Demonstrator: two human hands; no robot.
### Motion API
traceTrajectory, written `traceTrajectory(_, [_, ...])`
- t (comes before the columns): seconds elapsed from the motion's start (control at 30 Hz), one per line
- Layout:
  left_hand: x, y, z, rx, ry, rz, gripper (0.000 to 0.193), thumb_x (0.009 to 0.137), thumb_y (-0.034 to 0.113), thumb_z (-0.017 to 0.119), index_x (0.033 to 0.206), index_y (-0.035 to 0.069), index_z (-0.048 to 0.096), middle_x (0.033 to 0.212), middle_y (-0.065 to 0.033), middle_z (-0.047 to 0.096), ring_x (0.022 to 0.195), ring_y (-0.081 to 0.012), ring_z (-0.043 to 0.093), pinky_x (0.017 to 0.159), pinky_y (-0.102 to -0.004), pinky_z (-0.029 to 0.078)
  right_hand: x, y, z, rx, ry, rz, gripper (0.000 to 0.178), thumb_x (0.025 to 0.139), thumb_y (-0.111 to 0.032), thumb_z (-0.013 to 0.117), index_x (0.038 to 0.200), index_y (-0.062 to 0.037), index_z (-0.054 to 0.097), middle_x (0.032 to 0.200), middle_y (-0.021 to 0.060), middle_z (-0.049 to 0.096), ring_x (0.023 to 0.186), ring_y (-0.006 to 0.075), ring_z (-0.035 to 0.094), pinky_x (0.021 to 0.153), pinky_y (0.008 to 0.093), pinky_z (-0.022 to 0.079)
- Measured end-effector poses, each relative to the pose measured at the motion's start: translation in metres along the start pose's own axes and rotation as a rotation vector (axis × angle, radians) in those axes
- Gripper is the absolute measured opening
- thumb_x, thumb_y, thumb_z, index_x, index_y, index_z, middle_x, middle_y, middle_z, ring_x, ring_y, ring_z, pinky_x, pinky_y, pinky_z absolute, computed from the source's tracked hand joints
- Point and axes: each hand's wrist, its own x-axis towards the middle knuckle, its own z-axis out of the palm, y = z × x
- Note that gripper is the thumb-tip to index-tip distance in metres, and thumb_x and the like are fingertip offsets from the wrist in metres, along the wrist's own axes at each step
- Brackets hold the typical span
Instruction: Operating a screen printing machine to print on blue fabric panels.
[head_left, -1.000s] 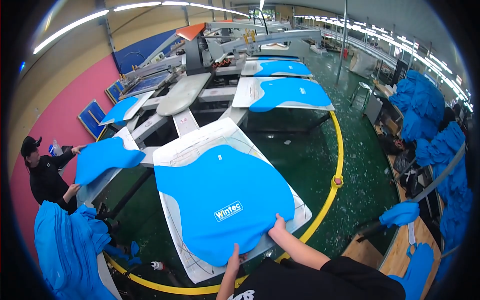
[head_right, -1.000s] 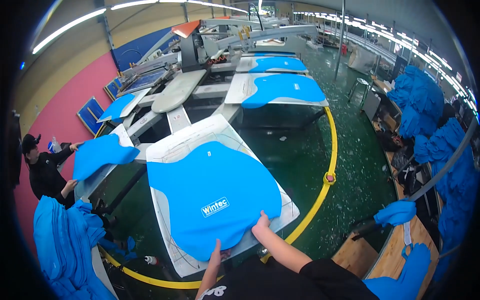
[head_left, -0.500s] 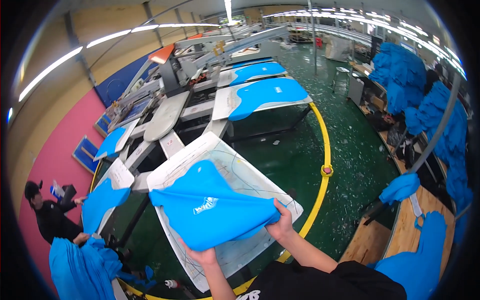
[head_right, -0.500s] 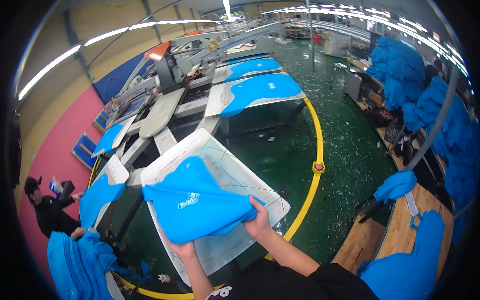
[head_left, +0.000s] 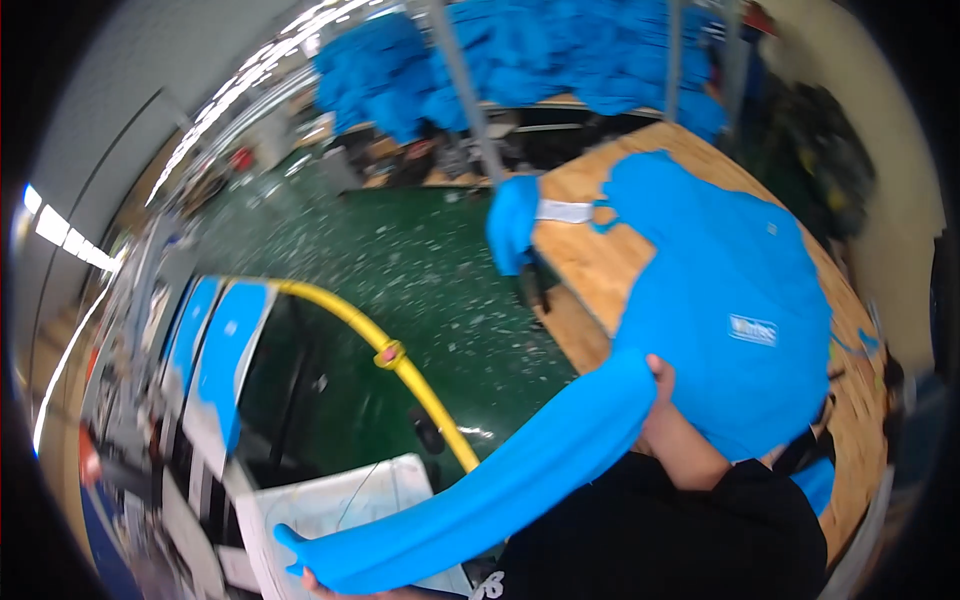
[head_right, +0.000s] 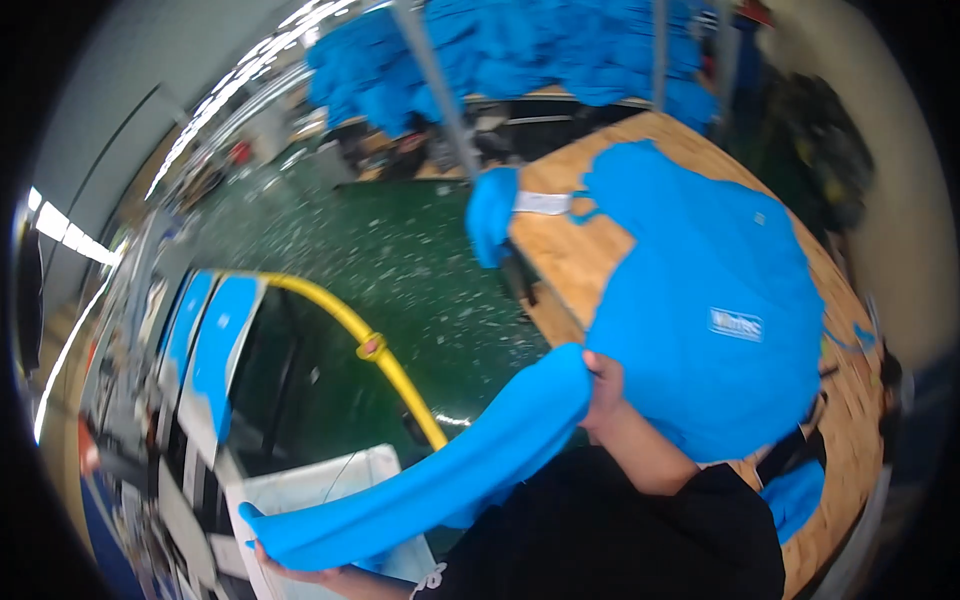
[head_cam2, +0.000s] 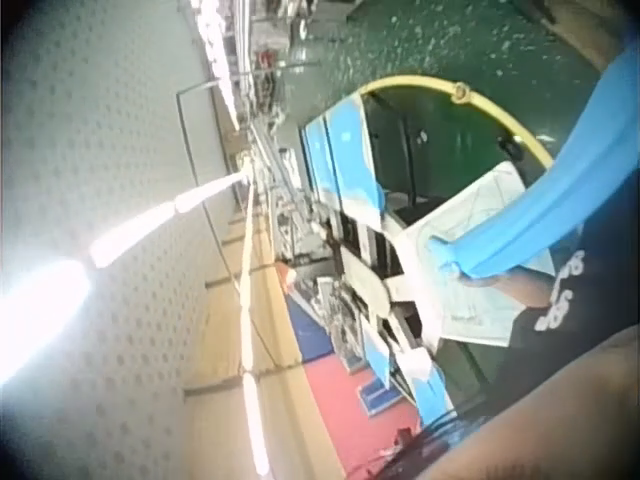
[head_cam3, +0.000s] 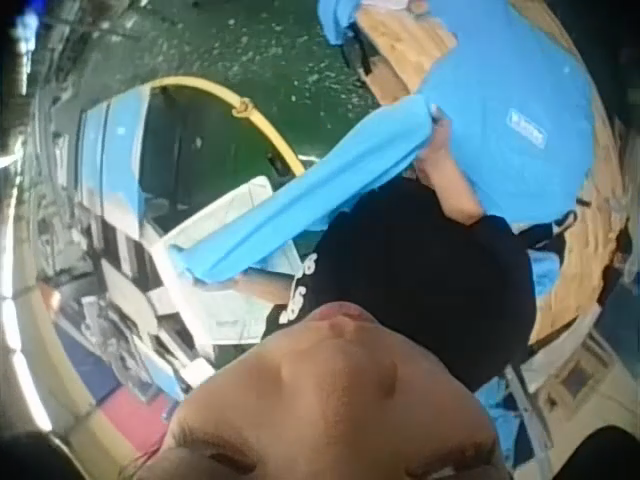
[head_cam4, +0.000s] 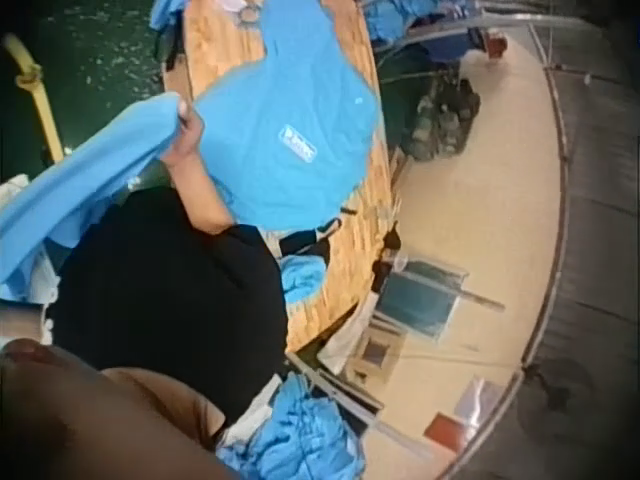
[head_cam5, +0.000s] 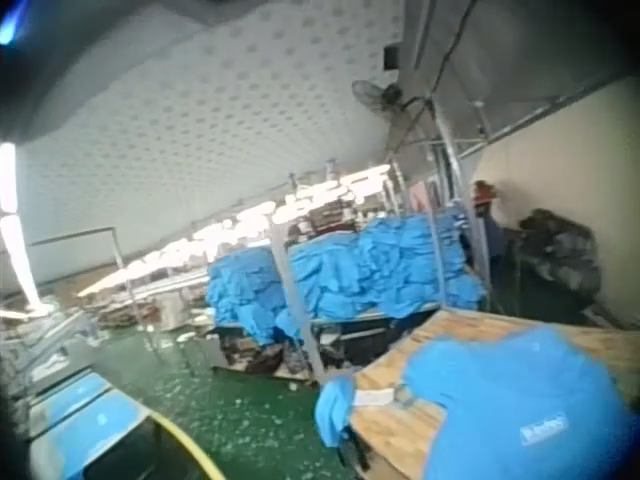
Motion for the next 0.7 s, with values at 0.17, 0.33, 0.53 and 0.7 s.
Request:
traceTrajectory(0.17, [0.034,-0.055,0.072,0.034,-0.4,-0.161,0.03,0.088,0.031,0.037,0.1,0.007,0.051,0.095,-0.0108,0.056,0.083,-0.0217,0.054,0.074,-0.0369,0.044,-0.156,-0.105,0.055,-0.904,0.365,-0.806,0.063,0.064,-0.015,0.054,0.12,0.0057,0.035,0.109,0.0176,0.051,0.097,0.0301,0.052,0.083,0.0383,0.042])
traceTrajectory(0.33, [0.057,-0.103,0.15,-0.006,-0.701,-0.28,0.028,0.088,0.028,0.038,0.095,0.005,0.052,0.089,-0.0105,0.057,0.077,-0.0205,0.055,0.071,-0.0346,0.045,-0.248,-0.143,0.169,-1.209,0.354,-1.015,0.048,0.071,-0.021,0.052,0.111,0.0055,0.044,0.1,0.0181,0.054,0.086,0.0265,0.055,0.077,0.0331,0.043])
traceTrajectory(0.53, [0.093,-0.198,0.269,0.141,-0.778,-0.415,0.026,0.088,0.024,0.039,0.09,0.003,0.054,0.082,-0.01,0.059,0.069,-0.019,0.057,0.067,-0.0318,0.046,-0.251,-0.202,0.244,-1.277,0.697,-1.188,0.041,0.075,-0.024,0.052,0.104,0.0043,0.05,0.094,0.0163,0.057,0.082,0.0239,0.055,0.074,0.0318,0.044])
traceTrajectory(0.7, [0.132,-0.34,0.39,0.248,-0.882,-0.658,0.025,0.082,0.025,0.053,0.092,0.002,0.055,0.087,-0.0092,0.058,0.08,-0.0163,0.055,0.075,-0.0294,0.043,-0.171,-0.35,0.215,-1.342,0.872,-1.149,0.026,0.077,-0.018,0.06,0.094,0.0008,0.055,0.092,0.0097,0.058,0.083,0.0172,0.054,0.078,0.0296,0.041])
